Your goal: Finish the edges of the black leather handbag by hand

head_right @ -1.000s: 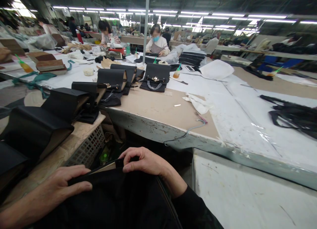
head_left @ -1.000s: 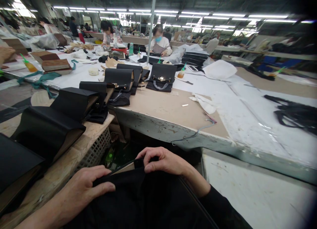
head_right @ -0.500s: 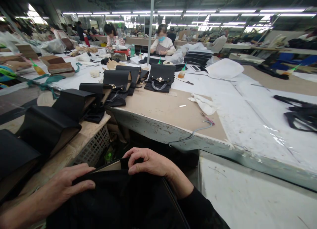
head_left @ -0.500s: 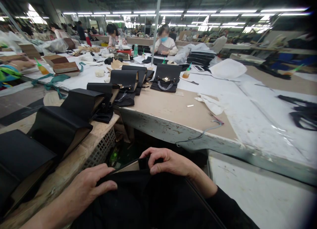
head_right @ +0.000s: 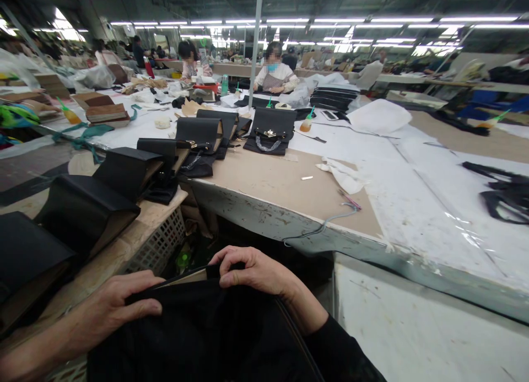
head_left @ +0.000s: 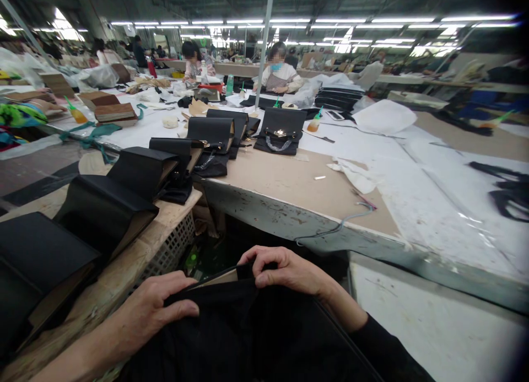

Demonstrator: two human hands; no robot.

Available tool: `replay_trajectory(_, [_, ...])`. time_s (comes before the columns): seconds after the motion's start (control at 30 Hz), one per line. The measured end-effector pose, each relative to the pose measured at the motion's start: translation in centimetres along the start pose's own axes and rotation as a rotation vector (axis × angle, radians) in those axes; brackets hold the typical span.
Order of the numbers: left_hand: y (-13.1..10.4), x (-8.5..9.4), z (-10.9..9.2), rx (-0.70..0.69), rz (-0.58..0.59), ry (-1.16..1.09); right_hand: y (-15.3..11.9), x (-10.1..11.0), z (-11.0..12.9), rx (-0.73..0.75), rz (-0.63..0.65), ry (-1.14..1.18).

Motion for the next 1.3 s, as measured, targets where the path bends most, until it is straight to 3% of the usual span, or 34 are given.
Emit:
replay_trajectory(0.17, [-1.5,-0.2,2.0,0.203,-0.169,-0.218,-0.7,0.5,-0.1,-0.062,-0.109,-0.105])
replay_trajectory(0.27, [-2.8,-0.7,2.7,0.331,-0.276,-0.262,-0.5,0.3,0.9,0.012,-0.116,-0.248])
replay_trajectory(0.4, [-3.9,-0.6,2.6,0.361,-0.4,-0.226,0.5,-0.8,2.4,0.164,-0.072,-0.404])
replay_trajectory(0.47, [-4.2,-0.3,2.5,0.345,-0.438,-0.197,1.0,-1.4,2.5,0.148,-0.022,-0.411])
replay_trajectory(0.63, [-5.0,-0.7,2.4,0.36,-0.373,-0.179,2.2,-2.1,1.7,-0.107,0.017,-0.364])
replay_trajectory(0.77, [-5.3,-1.1,2.7,0.319,-0.393,-0.129,3.5,-2.9,1.3,-0.215,0.039,-0.558])
replay_trajectory(0.87, [-5.3,-1.3,3.2,0.312,-0.395,-0.107,4.3,-3.9,1.3,-0.135,0.037,-0.587])
replay_trajectory(1.0, [-5.2,-1.3,3.5,0.336,-0.365,-0.109,4.5,-5.0,1.5,-0.006,0.099,-0.422])
replay_trajectory(1.3, [-4.9,-0.6,1.5,0.313,-0.385,-0.1,3.7,-6.4,2.4,0.099,0.336,-0.084])
Point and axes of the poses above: each hand's wrist, its own y-axis towards the middle knuckle, its own x-axis out of the back of the hand, z = x × y, the point moved 6 cm from there along y, towards the middle knuckle, and after that the axes turned 10 degrees about y, right-handed, at the moved point
